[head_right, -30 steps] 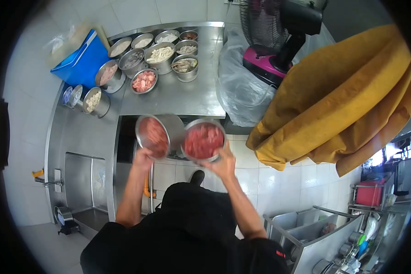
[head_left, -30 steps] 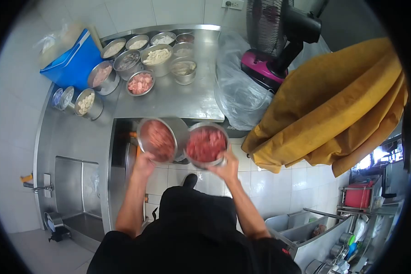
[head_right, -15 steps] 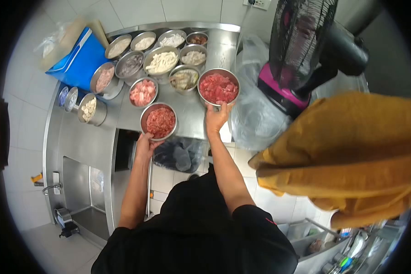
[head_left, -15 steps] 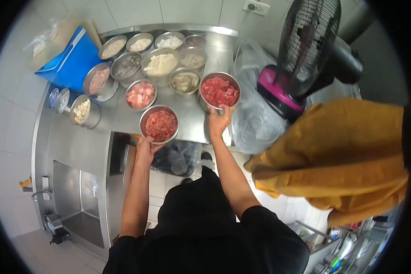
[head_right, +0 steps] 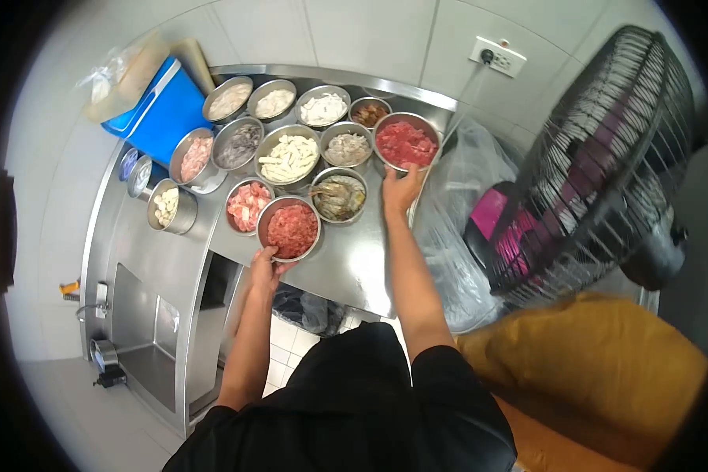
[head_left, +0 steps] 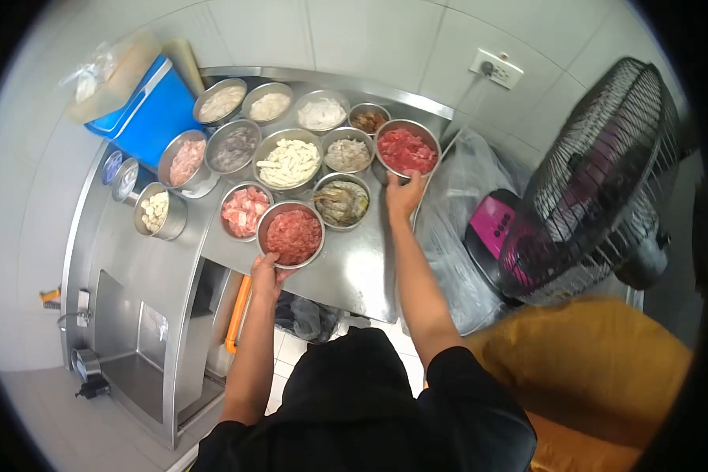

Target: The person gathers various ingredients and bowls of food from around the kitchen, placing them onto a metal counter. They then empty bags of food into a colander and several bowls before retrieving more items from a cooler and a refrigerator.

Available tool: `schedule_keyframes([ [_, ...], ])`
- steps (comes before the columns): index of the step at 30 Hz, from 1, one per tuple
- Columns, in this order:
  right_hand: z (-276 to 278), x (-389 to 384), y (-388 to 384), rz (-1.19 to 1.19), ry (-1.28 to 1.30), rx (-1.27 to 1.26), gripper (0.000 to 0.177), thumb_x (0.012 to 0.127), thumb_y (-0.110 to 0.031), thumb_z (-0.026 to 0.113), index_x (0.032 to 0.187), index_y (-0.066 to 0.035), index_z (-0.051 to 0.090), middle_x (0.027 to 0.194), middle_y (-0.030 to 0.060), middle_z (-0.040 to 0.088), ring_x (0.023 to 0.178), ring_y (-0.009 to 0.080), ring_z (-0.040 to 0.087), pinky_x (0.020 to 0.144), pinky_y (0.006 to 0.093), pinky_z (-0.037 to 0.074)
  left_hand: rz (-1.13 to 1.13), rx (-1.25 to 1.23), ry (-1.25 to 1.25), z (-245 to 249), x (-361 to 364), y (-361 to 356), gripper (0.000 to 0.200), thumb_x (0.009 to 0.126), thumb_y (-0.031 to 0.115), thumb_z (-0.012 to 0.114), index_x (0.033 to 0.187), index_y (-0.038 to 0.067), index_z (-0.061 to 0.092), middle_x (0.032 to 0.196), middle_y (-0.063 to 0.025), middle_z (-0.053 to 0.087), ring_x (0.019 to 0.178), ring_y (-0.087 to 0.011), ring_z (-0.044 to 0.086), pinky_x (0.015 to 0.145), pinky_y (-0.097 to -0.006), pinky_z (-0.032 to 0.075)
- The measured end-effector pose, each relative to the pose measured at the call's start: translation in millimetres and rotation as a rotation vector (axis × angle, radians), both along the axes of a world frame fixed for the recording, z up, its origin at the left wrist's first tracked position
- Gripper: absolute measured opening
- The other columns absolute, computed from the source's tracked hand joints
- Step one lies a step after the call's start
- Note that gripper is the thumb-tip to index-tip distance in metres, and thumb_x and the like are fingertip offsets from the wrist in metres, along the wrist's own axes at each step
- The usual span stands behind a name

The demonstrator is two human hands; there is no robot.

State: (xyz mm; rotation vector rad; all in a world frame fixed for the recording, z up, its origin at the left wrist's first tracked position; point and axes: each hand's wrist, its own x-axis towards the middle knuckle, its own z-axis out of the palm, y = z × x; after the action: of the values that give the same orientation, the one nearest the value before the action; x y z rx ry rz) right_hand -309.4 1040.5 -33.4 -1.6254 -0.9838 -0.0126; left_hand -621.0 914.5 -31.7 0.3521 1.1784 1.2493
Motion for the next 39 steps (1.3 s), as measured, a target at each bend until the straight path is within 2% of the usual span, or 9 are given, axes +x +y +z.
schedule_keyframes([
  [4,5.0,11.9,28.1,0.069,0.075,-0.122,0.041,0.065,-0.015,0.076,0.094,-0.004,0.049,0.128,0.0344,0.035,0.116,0.0488,0.038,0.096,0.0459,0.035,0.081,-0.043,0.023,-7.4,-0.2,10.9,0.034,0.08,0.006,0.054,0.109,0.002,0.038,0.098,-0.0182,0.057,0.075,-0.0261,0.063,0.065,-0.0469,0.059],
  [7,-0.2,13.0,40.4,0.037,-0.057,-0.171,0.048,0.065,-0.016,0.075,0.103,-0.007,0.046,0.137,0.0418,0.011,0.125,0.0538,0.027,0.101,0.0458,0.031,0.062,-0.002,-0.031,-5.6,-1.6,17.5,0.035,0.08,0.009,0.056,0.11,0.005,0.038,0.106,-0.0175,0.055,0.085,-0.0302,0.062,0.068,-0.0481,0.057],
  [22,0.9,35.4,36.0,0.258,0.011,-0.259,0.048,0.061,-0.014,0.071,0.103,-0.009,0.047,0.14,0.0378,0.009,0.125,0.051,0.029,0.103,0.041,0.032,0.109,-0.001,0.032,-0.1,0.2,36.4,0.034,0.081,0.013,0.056,0.111,0.006,0.041,0.109,-0.0179,0.054,0.087,-0.0322,0.062,0.062,-0.0457,0.058],
  [28,14.8,20.6,5.5,0.264,-0.068,-0.406,0.086,0.067,-0.012,0.068,0.14,-0.011,0.023,0.144,0.0316,0.012,0.132,0.0454,0.02,0.108,0.0419,0.024,0.14,0.001,-0.028,1.2,4.5,16.5,0.053,0.085,0.04,0.056,0.125,0.008,0.042,0.124,-0.0183,0.044,0.111,-0.0342,0.049,0.081,-0.0518,0.051],
  [32,50.6,-33.5,-119.8,0.422,0.122,-0.388,0.078,0.073,-0.007,0.061,0.141,-0.007,0.024,0.146,0.0206,0.023,0.134,0.0325,0.026,0.108,0.0397,0.025,0.136,0.046,0.13,-15.2,10.9,-41.2,0.068,0.088,0.047,0.048,0.138,0.008,0.024,0.127,-0.0192,0.039,0.112,-0.0345,0.045,0.087,-0.0457,0.045],
  [34,33.5,-48.4,-212.8,0.59,0.038,-0.41,0.072,0.075,-0.01,0.061,0.139,-0.01,0.03,0.143,0.0219,0.029,0.129,0.0339,0.034,0.104,0.0395,0.032,-0.003,0.086,0.282,-25.8,20.4,-80.8,0.056,0.089,0.042,0.046,0.131,0.006,0.033,0.116,-0.0171,0.045,0.092,-0.0275,0.053,0.076,-0.0392,0.049],
  [35,26.1,-54.3,-267.4,0.595,0.04,-0.299,0.071,0.074,-0.011,0.062,0.138,-0.01,0.033,0.131,0.0227,0.044,0.118,0.0353,0.047,0.098,0.0401,0.039,-0.154,0.102,0.285,-62.3,12.6,-98.2,0.056,0.089,0.042,0.048,0.129,0.006,0.034,0.108,-0.0148,0.047,0.086,-0.0249,0.053,0.07,-0.0357,0.05],
  [36,27.8,-60.0,-328.9,0.537,0.172,-0.506,0.064,0.075,-0.015,0.063,0.134,-0.01,0.039,0.121,0.0213,0.053,0.099,0.0354,0.058,0.087,0.043,0.045,-0.305,0.05,0.303,-58.4,20.4,-129.3,0.055,0.089,0.043,0.05,0.127,0.006,0.035,0.103,-0.0128,0.047,0.08,-0.0229,0.052,0.065,-0.0336,0.048],
  [39,14.9,-70.1,-515.5,0.239,0.422,-0.647,0.054,0.075,-0.016,0.065,0.126,-0.005,0.048,0.117,0.0192,0.057,0.103,0.0326,0.057,0.089,0.0381,0.046,-0.934,0.089,0.307,-123.4,7.5,-206.7,0.036,0.09,0.032,0.054,0.111,0.006,0.04,0.07,-0.0061,0.05,0.052,-0.015,0.049,0.044,-0.0271,0.041],
])
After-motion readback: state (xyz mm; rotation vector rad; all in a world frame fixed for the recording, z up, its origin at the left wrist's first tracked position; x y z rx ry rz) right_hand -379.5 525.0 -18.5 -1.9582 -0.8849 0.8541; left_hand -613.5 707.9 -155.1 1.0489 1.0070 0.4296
